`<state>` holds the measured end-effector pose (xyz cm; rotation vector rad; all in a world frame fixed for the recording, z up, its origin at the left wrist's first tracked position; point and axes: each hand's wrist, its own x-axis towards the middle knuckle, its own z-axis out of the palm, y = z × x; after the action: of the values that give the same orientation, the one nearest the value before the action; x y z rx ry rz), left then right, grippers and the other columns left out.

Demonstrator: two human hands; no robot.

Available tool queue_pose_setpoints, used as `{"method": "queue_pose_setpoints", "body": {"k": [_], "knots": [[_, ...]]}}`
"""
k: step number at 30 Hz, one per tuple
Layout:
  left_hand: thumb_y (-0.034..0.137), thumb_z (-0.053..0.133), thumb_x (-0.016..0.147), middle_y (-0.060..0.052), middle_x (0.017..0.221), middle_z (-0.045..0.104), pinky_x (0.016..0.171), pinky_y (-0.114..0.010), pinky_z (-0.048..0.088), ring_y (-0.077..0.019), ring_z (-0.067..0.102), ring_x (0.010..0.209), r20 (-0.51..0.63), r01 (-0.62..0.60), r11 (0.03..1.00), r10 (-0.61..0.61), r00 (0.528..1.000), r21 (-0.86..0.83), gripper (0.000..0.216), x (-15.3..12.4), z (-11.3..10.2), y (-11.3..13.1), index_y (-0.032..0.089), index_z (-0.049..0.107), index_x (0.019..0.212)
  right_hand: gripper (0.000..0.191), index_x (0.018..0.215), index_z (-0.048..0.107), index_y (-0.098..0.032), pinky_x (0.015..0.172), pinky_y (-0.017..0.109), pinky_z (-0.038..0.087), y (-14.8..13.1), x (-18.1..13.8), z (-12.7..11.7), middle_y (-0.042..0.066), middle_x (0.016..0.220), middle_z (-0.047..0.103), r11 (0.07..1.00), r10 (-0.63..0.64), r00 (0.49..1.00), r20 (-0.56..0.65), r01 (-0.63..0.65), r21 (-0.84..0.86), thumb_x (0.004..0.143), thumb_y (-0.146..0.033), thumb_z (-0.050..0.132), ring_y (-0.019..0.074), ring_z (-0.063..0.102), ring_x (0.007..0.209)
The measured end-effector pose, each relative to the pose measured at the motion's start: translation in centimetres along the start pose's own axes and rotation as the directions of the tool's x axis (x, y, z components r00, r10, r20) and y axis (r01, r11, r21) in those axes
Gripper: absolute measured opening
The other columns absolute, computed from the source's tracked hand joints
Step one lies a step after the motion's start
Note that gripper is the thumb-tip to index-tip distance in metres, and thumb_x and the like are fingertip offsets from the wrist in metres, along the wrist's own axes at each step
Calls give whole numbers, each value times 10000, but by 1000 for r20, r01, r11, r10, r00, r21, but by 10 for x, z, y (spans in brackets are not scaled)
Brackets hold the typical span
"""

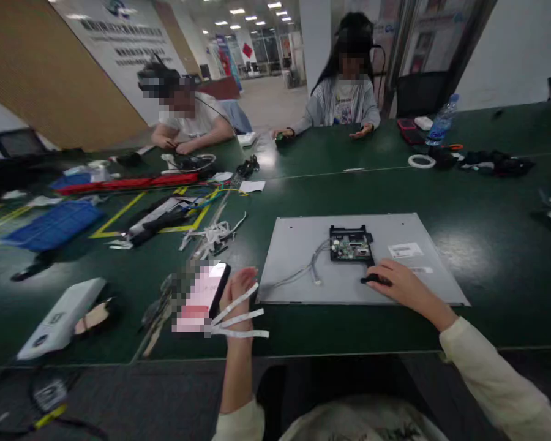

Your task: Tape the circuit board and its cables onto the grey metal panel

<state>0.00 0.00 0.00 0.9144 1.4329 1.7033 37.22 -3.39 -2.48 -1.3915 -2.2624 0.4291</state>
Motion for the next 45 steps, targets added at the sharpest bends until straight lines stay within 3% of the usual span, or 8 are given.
{"method": "queue_pose_setpoints", "body": {"k": [4, 8, 14, 19, 32, 39, 42, 45], "knots": [[497, 556, 823, -88, 1021, 699, 862, -346, 525, -227, 666, 968, 24, 13, 1000, -13, 1000, 2, 399, -5, -1, -5, 145, 650, 987, 198, 1061, 590, -220, 755, 332, 461, -3, -2, -3, 63, 975, 573, 1000, 6, 1000, -10, -5, 13, 909, -329, 525, 191, 557, 860], [584, 464, 862, -108, 1043, 693, 907, -394, 511, -244, 657, 998, 156, -24, 983, -5, 988, 183, 503, -13, -1, -11, 139, 652, 1003, 182, 1045, 596, -221, 743, 328, 460, -5, -2, -5, 57, 939, 564, 1000, 8, 1000, -8, -8, 30, 907, -320, 528, 185, 551, 833], [572, 349, 916, -95, 1033, 693, 952, -463, 469, -254, 645, 998, 254, -194, 840, 70, 965, 507, 523, -22, -3, -11, 167, 663, 1020, 202, 1064, 598, -224, 714, 319, 455, -8, 0, -7, 57, 936, 563, 999, 19, 1000, -2, -19, 37, 909, -328, 522, 175, 542, 791], [526, 316, 939, -95, 1044, 687, 946, -444, 473, -247, 635, 1008, 317, -278, 753, 97, 943, 597, 494, -26, -6, -7, 179, 657, 1023, 205, 1060, 603, -226, 704, 312, 450, -8, 2, -8, 50, 911, 558, 999, 15, 1000, 9, -15, 49, 902, -335, 531, 171, 539, 782], [583, 318, 914, -89, 1046, 689, 967, -490, 451, -279, 624, 1043, 202, -144, 810, 32, 979, 569, 539, -26, -7, 3, 177, 657, 1022, 210, 1052, 615, -223, 691, 315, 456, -8, 7, -7, 51, 902, 574, 999, -17, 1000, 1, 17, 32, 880, -329, 559, 173, 544, 766], [538, 344, 923, -97, 1108, 667, 985, -430, 449, -245, 610, 1069, 368, -195, 904, 46, 929, 381, 491, -27, 55, 46, 161, 635, 1042, 236, 1074, 622, -214, 733, 330, 468, -13, 7, -16, 56, 856, 598, 996, -3, 987, -163, 18, 89, 906, -331, 507, 182, 559, 780], [473, 364, 938, -78, 1081, 672, 965, -376, 461, -221, 606, 1065, 552, -303, 889, 69, 831, 344, 410, -27, 100, 54, 175, 633, 1022, 259, 1056, 636, -213, 732, 312, 478, -24, 19, -28, 61, 883, 628, 976, 76, 962, -260, -19, 218, 932, -347, 454, 179, 581, 806], [416, 354, 952, -64, 1025, 677, 911, -341, 479, -207, 615, 1010, 683, -430, 850, 120, 720, 305, 366, -20, 149, 52, 180, 632, 987, 323, 1085, 638, -221, 708, 292, 498, -33, 40, -38, 64, 977, 661, 907, 164, 956, -242, -50, 418, 931, -425, 442, 179, 614, 839]]}}
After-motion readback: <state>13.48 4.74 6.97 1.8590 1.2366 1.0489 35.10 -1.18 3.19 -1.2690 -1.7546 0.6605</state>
